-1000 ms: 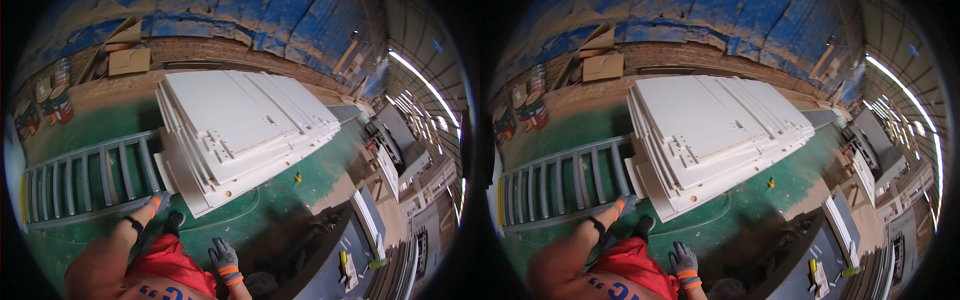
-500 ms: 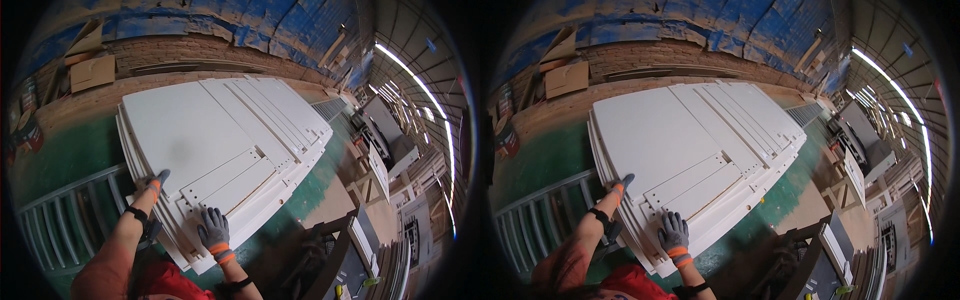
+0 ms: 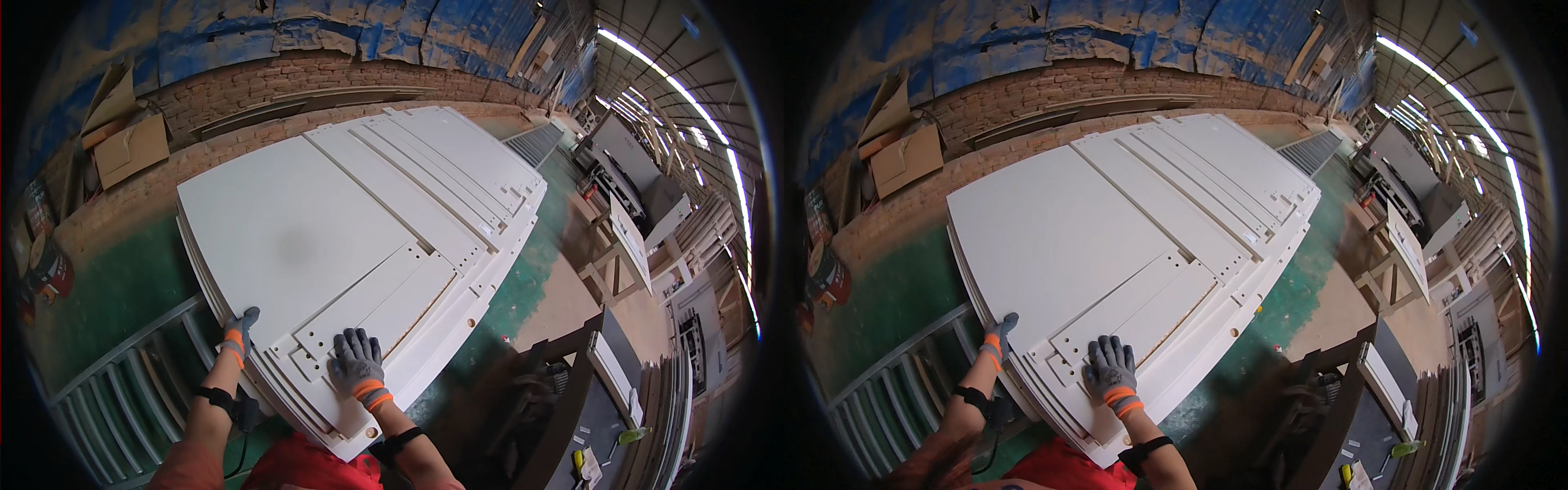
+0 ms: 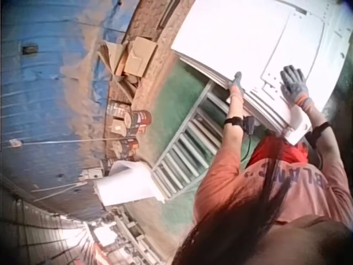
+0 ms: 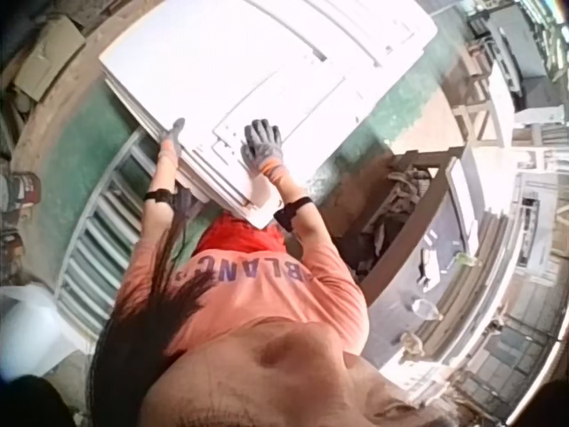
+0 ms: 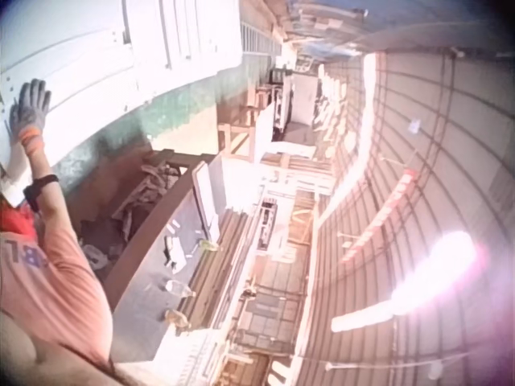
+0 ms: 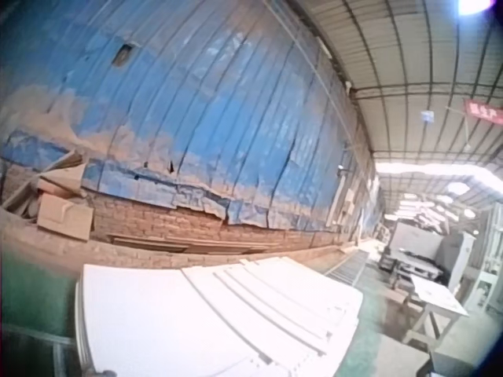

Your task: Cleaning and inspecting white furniture panels using a cloth and liquid cleaner in a manufacturing setting.

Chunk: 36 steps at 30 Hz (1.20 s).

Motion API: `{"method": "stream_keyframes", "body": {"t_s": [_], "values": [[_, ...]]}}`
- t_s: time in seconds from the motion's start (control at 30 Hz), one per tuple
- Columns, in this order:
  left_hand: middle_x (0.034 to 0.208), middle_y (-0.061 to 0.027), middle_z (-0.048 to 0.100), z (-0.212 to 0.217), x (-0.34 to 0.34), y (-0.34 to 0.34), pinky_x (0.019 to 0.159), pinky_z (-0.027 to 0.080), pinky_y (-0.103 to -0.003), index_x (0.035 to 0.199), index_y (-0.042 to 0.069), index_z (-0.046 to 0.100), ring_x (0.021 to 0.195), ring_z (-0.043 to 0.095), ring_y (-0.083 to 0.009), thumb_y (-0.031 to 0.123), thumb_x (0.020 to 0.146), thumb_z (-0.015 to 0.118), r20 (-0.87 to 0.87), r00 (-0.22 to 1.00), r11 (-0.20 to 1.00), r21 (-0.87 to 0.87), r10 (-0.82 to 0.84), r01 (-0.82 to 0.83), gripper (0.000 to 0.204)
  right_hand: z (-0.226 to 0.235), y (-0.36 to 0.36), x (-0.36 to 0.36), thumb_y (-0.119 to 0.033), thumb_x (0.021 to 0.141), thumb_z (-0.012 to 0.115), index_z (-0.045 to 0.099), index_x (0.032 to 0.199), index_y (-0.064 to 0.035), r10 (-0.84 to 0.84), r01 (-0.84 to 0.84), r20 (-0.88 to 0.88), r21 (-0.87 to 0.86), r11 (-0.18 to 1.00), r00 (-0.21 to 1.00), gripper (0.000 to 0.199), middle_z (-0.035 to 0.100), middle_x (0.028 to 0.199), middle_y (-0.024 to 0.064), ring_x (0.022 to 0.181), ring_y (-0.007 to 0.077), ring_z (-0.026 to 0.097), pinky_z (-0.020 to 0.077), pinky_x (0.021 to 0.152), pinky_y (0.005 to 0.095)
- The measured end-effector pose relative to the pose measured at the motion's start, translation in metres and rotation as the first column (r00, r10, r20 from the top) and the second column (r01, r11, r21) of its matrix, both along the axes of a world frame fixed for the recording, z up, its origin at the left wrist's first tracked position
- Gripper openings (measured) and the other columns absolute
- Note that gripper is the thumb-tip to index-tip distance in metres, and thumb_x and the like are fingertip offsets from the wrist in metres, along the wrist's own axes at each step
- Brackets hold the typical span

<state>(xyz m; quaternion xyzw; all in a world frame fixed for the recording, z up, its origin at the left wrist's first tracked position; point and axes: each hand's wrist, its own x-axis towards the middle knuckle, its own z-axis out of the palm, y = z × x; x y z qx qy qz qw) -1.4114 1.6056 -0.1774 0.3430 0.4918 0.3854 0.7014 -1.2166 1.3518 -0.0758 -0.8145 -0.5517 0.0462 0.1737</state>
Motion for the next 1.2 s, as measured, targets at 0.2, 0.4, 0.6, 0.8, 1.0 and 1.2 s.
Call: {"method": "stream_keyframes", "body": {"t_s": [0.2, 0.4, 0.6, 0.8, 1.0, 1.2], "values": [[0.100, -0.0081, 0.067, 0.003, -0.011, 0.013, 0.078, 0.054, -0.041, 0.111, 0.005, 0.065, 0.088, 0.065, -0.0252, 0.011, 0.075, 0.076, 0.160, 0.983, 0.942, -0.307, -0.090, 0.137, 0.039, 0.003, -0.005, -0.002, -0.041, 0.089, 0.051, 0.041, 0.143, -0.0138, -0.010, 0.010, 0.001, -0.035, 0.999, 1.000, 0.061, 0.031, 0.153, 0.0147, 0.145, 0.0337, 0.020, 0.0102, 0.117, 0.0511], [0.112, -0.0133, 0.066, -0.010, -0.033, 0.021, 0.089, 0.053, -0.046, 0.120, 0.001, 0.060, 0.102, 0.064, -0.0316, 0.012, 0.082, 0.070, 0.222, 0.974, 0.977, -0.192, -0.045, 0.089, 0.041, 0.005, 0.002, -0.009, -0.039, 0.088, 0.050, 0.041, 0.143, -0.0144, 0.052, -0.052, -0.030, -0.007, 0.999, 0.998, 0.061, 0.032, 0.152, 0.0153, 0.144, 0.0348, 0.021, 0.0096, 0.117, 0.0517], [0.121, -0.0141, 0.062, 0.053, -0.035, 0.028, 0.093, 0.051, -0.044, 0.128, -0.001, 0.053, 0.108, 0.062, -0.0306, 0.018, 0.085, 0.068, 0.445, 0.883, 0.947, -0.193, -0.149, 0.256, 0.050, 0.005, -0.001, -0.002, -0.037, 0.088, 0.052, 0.042, 0.143, -0.0144, 0.020, -0.020, -0.004, 0.007, 1.000, 1.000, 0.061, 0.034, 0.151, 0.0169, 0.143, 0.0361, 0.023, 0.0105, 0.117, 0.0522], [0.126, -0.0120, 0.059, 0.158, -0.026, -0.010, 0.101, 0.045, -0.039, 0.132, -0.002, 0.049, 0.117, 0.056, -0.0275, 0.016, 0.088, 0.060, 0.285, 0.928, 0.966, -0.020, -0.240, 0.256, 0.049, 0.008, 0.011, -0.008, -0.040, 0.091, 0.056, 0.033, 0.147, -0.0081, -0.013, 0.042, -0.248, 0.111, 0.993, 0.969, 0.068, 0.036, 0.150, 0.0170, 0.141, 0.0347, 0.029, 0.0225, 0.114, 0.0473], [0.124, -0.0112, 0.061, 0.203, -0.033, -0.031, 0.100, 0.047, -0.037, 0.130, -0.001, 0.051, 0.114, 0.059, -0.0245, 0.010, 0.089, 0.061, 0.423, 0.847, 0.944, 0.073, -0.322, 0.323, 0.043, 0.018, 0.092, -0.006, -0.054, 0.096, 0.047, 0.036, 0.142, -0.0094, 0.486, 0.417, -0.605, 0.264, 0.870, -0.631, 0.066, 0.048, 0.138, 0.0144, 0.125, 0.0296, 0.050, 0.0438, 0.102, 0.0407], [0.124, -0.0112, 0.061, 0.212, -0.036, -0.044, 0.099, 0.049, -0.037, 0.130, -0.001, 0.051, 0.114, 0.060, -0.0252, 0.009, 0.088, 0.061, 0.416, 0.858, 0.945, 0.008, -0.300, 0.327, 0.044, 0.043, 0.135, 0.014, -0.022, 0.088, 0.067, 0.050, 0.116, 0.0035, -0.131, 0.467, -0.960, -0.238, 0.852, -0.249, 0.042, 0.062, 0.110, 0.0151, 0.096, 0.0268, 0.065, 0.0565, 0.081, 0.0384]]}}
